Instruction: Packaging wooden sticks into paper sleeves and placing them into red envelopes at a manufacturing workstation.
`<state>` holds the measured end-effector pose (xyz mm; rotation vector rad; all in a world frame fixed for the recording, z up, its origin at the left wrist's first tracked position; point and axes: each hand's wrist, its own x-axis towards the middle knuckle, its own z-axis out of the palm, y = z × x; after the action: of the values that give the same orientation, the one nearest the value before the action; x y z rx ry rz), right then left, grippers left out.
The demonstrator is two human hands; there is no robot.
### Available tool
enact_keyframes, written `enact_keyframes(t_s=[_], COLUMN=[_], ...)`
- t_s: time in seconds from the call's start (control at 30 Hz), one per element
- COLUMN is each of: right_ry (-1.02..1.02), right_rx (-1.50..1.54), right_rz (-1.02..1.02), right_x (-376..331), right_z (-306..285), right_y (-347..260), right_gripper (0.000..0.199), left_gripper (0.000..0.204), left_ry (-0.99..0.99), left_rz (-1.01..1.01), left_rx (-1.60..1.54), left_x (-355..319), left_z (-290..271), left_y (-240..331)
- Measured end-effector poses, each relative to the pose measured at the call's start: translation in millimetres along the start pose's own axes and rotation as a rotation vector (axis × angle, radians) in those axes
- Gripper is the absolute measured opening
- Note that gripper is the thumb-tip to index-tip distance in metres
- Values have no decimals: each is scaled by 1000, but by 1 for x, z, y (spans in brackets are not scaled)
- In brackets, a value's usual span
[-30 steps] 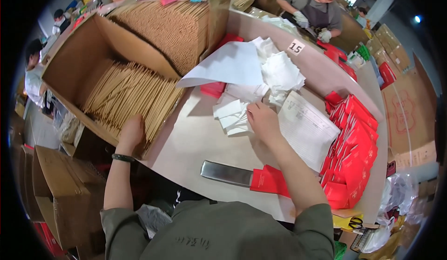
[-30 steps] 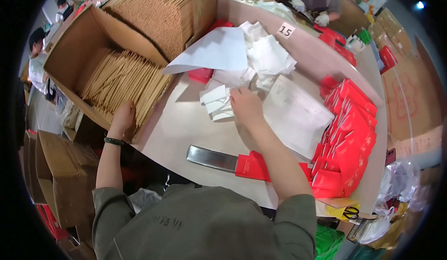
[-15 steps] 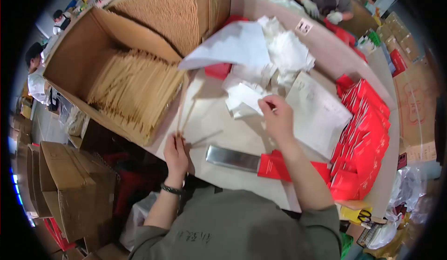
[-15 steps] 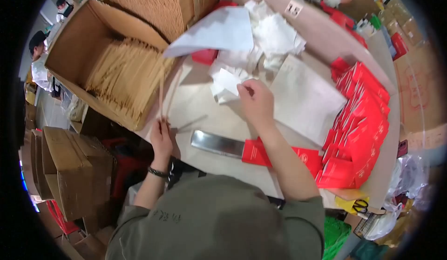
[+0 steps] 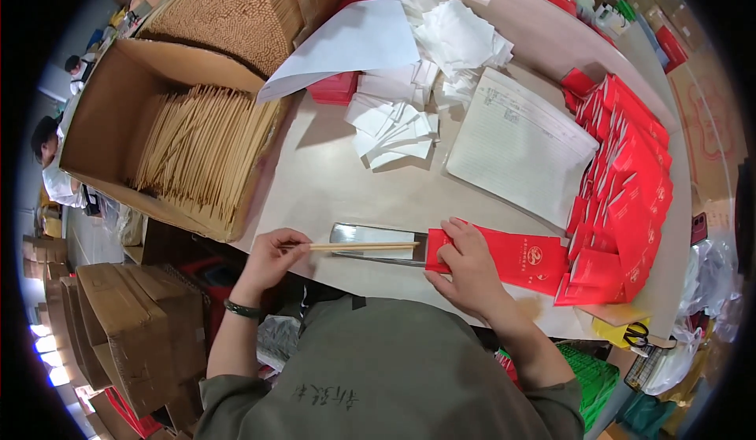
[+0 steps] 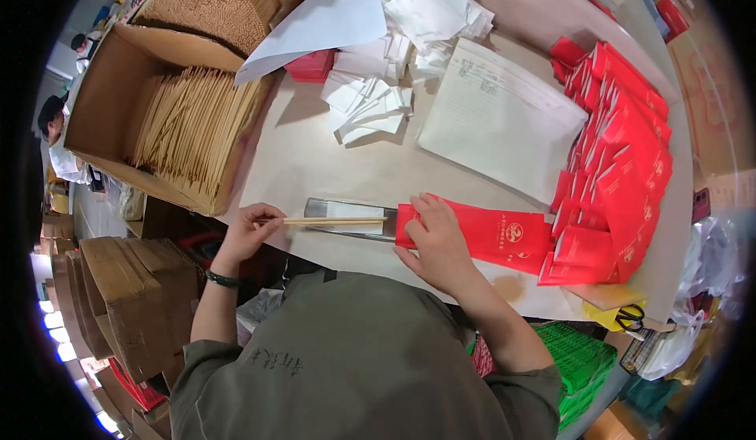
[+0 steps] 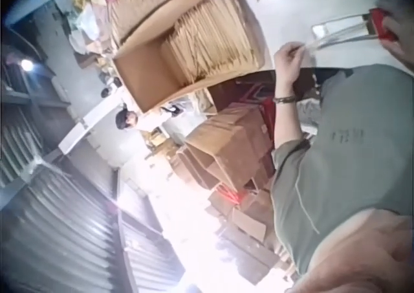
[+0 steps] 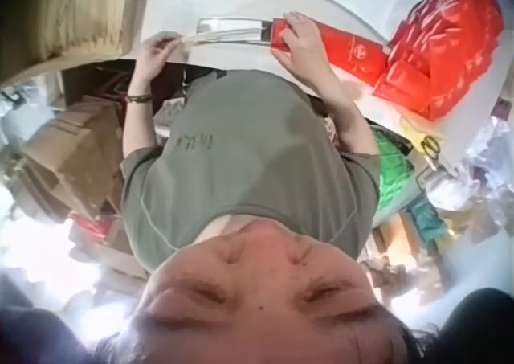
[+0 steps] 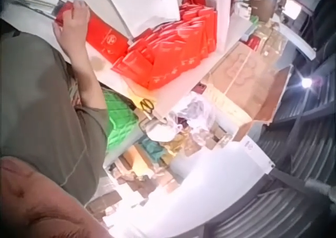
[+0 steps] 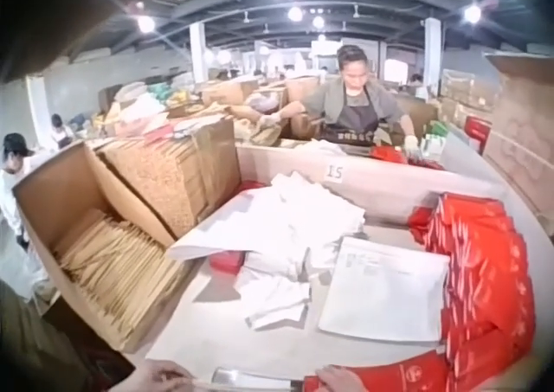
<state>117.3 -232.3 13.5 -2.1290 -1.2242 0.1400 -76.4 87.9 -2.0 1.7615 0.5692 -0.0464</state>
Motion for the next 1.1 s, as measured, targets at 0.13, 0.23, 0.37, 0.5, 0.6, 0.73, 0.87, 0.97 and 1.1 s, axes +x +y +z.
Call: enact_keyframes(t_s=[0.13,0.23,0.37,0.5,0.6,0.73,0.87,0.97,1.1], right_ry=[-77,-86,-93,-34,-1,-4,23,7,62], right_rx=[-83,-83,-156,-184,-198,36,-113,-357,-687], right_rz=[-133,-152,-79,-121,-168,29,-329,-387,49], right_x=[0,4,7,6,4,5,40,53,9], right_z=[14,22,18,26,35,53,19,-77,-171], right_y=[14,4,0,1,7,3,-21,34,108], right_gripper=[29,34,37,34,29,19,12,13,21], left_gripper=[9,15,18,22,44,62,57,51,43], left_ry=[33,-16,300,162,-138,217,38,175,-206], left_rz=[119,492,463,281,406,839,779,539,-12], left_rx=[149,437,490,328,196,907,936,774,209], left_x=[29,47,47,47,33,36,63,60,53], left_z=[33,104,100,131,152,105,71,74,77], left_y=[15,44,35,56,65,75,47,78,58])
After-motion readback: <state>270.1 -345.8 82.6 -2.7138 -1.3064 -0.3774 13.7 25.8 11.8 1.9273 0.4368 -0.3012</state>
